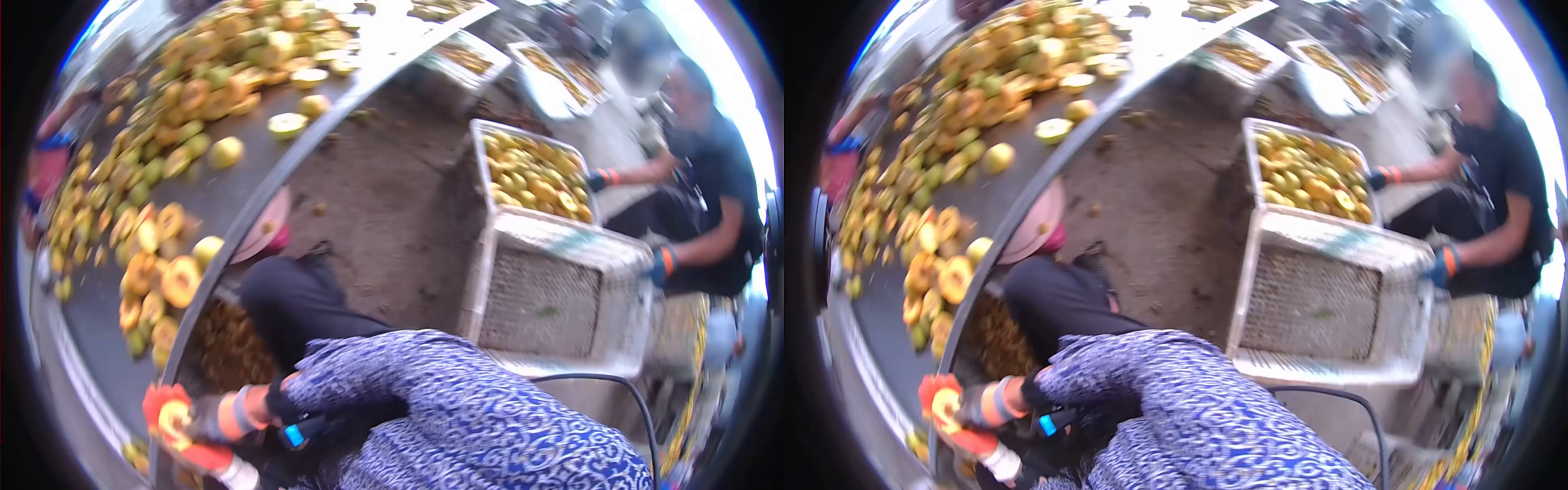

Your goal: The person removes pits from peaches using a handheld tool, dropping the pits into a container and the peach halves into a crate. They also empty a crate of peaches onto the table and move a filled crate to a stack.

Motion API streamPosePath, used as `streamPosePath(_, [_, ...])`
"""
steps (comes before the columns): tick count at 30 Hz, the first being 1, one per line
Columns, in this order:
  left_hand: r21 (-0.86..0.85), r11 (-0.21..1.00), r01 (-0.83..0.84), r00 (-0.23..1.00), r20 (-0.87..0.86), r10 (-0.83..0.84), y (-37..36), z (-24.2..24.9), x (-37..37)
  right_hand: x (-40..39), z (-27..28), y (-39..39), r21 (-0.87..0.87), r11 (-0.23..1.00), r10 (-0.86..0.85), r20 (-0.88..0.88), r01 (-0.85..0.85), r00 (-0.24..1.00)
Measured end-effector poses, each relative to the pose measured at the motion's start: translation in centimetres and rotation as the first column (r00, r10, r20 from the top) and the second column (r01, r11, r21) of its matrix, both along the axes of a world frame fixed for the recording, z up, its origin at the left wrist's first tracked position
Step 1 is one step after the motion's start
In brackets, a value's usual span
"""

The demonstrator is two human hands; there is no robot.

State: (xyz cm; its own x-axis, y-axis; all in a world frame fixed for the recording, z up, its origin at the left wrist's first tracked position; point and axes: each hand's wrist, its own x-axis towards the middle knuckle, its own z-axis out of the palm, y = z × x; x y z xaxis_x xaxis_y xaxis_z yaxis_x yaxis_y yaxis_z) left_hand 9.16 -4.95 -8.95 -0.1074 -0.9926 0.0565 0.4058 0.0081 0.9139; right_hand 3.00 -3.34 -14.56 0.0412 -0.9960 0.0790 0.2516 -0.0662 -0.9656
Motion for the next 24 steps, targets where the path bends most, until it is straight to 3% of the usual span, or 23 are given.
streamPosePath(1, [0.073, 0.993, -0.096, 0.991, -0.089, 0.102, 1.8, 1.5, -2.0, 2.1, -1.8, -1.4, -0.04, 0.997, -0.072, 0.001, 0.072, 0.997])
streamPosePath(3, [0.003, 0.999, -0.033, 0.997, 0.066, 0.033, 1.4, 1.8, -2.0, -3.7, 4.0, 2.5, 0.16, 0.984, 0.098, -0.121, -0.078, 0.988])
streamPosePath(4, [-0.038, 0.999, 0.008, 0.989, 0.145, -0.002, 1.2, 2.1, -1.9, -3.5, 3.7, 2.6, 0.065, 0.997, 0.055, -0.054, -0.051, 0.997])
streamPosePath(11, [-0.225, 0.929, 0.295, 0.82, 0.559, -0.125, -1.4, 3.1, -2.1, -4.3, 3.2, 1.6, 0.042, 0.998, -0.043, -0.02, 0.043, 0.999])
streamPosePath(18, [-0.192, 0.942, 0.276, 0.841, 0.522, -0.14, -2.1, 2.5, -4.6, -5.5, 3.6, 0.2, -0.005, 0.999, -0.048, -0.024, 0.048, 0.999])
streamPosePath(19, [-0.18, 0.947, 0.265, 0.851, 0.505, -0.142, -2.3, 2.4, -4.6, -5.4, 3.6, -0.4, -0.041, 0.997, -0.062, -0.004, 0.061, 0.998])
streamPosePath(20, [-0.173, 0.953, 0.25, 0.863, 0.486, -0.138, -2.3, 2.5, -4.7, -5.8, 4.9, 0.2, -0.17, 0.964, -0.181, 0.147, 0.205, 0.973])
streamPosePath(21, [-0.158, 0.96, 0.232, 0.875, 0.465, -0.134, -2.4, 2.7, -4.5, -6.7, 5.7, 1.4, 0.05, 0.998, -0.031, 0.105, 0.026, 0.994])
streamPosePath(22, [-0.148, 0.966, 0.212, 0.89, 0.439, -0.128, -2.5, 3.0, -4.4, -6.5, 5.5, 1.3, 0.087, 0.996, -0.029, 0.184, 0.013, 0.982])
streamPosePath(23, [-0.135, 0.97, 0.201, 0.9, 0.416, -0.129, -2.8, 3.1, -4.3, -5.9, 4.5, 0.9, 0.128, 0.992, -0.037, 0.264, 0.003, 0.964])
streamPosePath(24, [-0.119, 0.974, 0.192, 0.909, 0.397, -0.131, -3.0, 3.3, -4.2, -4.9, 3.8, 0.3, 0.065, 0.985, -0.17, 0.257, 0.159, 0.951])
